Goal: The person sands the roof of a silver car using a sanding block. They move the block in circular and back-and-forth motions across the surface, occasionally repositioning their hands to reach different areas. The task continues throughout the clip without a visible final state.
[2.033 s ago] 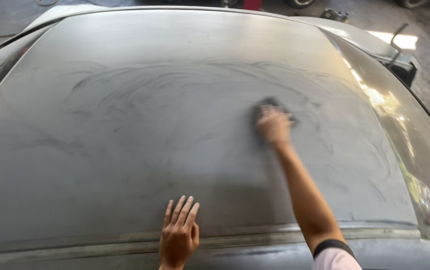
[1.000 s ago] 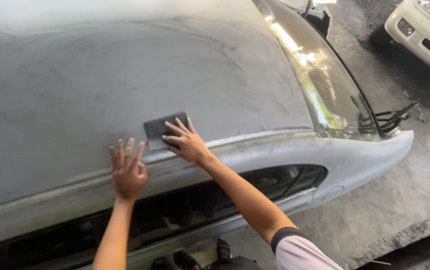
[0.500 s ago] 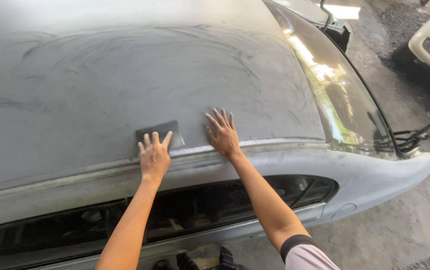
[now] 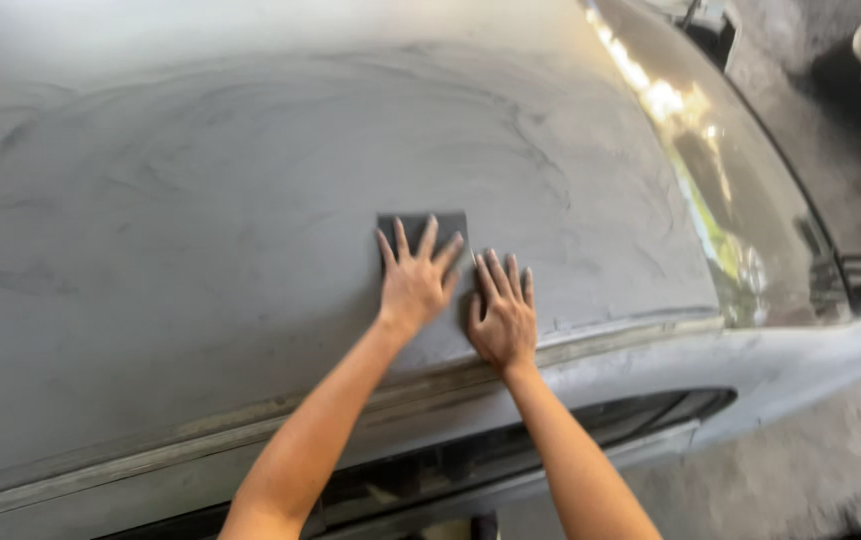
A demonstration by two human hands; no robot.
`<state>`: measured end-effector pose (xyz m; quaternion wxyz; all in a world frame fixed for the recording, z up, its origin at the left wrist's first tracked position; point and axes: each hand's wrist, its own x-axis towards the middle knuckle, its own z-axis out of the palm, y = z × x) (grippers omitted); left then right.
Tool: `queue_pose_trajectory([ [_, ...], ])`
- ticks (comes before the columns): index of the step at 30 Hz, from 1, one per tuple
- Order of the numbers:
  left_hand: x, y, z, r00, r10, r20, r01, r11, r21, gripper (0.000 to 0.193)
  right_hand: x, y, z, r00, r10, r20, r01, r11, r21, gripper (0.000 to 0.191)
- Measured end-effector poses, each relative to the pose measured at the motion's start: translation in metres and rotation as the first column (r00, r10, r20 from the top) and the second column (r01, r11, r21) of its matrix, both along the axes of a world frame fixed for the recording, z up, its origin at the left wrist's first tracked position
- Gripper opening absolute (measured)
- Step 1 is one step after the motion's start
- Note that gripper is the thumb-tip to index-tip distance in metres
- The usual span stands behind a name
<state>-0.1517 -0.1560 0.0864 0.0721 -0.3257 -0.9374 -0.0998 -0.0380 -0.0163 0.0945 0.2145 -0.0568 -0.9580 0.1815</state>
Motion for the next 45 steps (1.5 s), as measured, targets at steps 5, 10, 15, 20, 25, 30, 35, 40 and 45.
queue_pose_trajectory([
  [5, -0.057, -0.115, 0.009, 0.963, 0.269, 0.028, -0.269, 0.938, 0.217, 0.055, 0.003, 0.005, -0.019, 0.999, -0.014, 0.05, 0.015, 1.0, -0.006, 0.059],
  [10, 0.058, -0.146, -0.005, 0.977, 0.207, 0.043, -0.212, 0.962, 0.174, 0.057, 0.002, 0.004, -0.024, 0.999, -0.021, 0.04, 0.02, 0.999, 0.034, 0.059],
  [15, 0.037, -0.065, -0.023, 0.981, 0.029, 0.191, -0.028, 1.0, -0.008, 0.058, 0.003, -0.006, -0.014, 1.0, -0.017, 0.013, 0.017, 1.0, -0.006, 0.057],
  [20, -0.062, -0.227, 0.008, 0.924, 0.373, -0.086, -0.365, 0.926, 0.095, 0.062, 0.006, -0.009, -0.016, 0.999, -0.035, 0.029, 0.035, 0.999, -0.017, 0.056],
  [25, 0.066, -0.273, 0.003, 0.86, 0.491, 0.135, -0.503, 0.861, 0.07, 0.066, 0.004, -0.006, -0.022, 0.999, -0.029, 0.023, 0.029, 1.0, -0.003, 0.056],
  [30, 0.112, -0.126, -0.02, 0.965, 0.164, 0.204, -0.157, 0.986, -0.051, 0.06, 0.007, -0.011, -0.022, 0.999, -0.01, 0.035, 0.011, 1.0, -0.023, 0.056],
  [35, 0.026, -0.247, 0.018, 0.866, 0.469, 0.17, -0.464, 0.883, -0.071, 0.062, 0.009, -0.013, -0.022, 0.999, -0.015, 0.04, 0.017, 0.999, -0.037, 0.056],
  [40, 0.094, -0.297, 0.01, 0.755, 0.633, 0.172, -0.646, 0.763, 0.025, 0.064, 0.008, -0.01, -0.025, 0.998, -0.027, 0.049, 0.028, 0.999, -0.018, 0.056],
  [45, 0.116, -0.126, -0.025, 0.961, 0.167, 0.219, -0.152, 0.985, -0.086, 0.062, 0.009, -0.01, -0.025, 0.999, -0.012, 0.041, 0.014, 0.999, -0.044, 0.056],
])
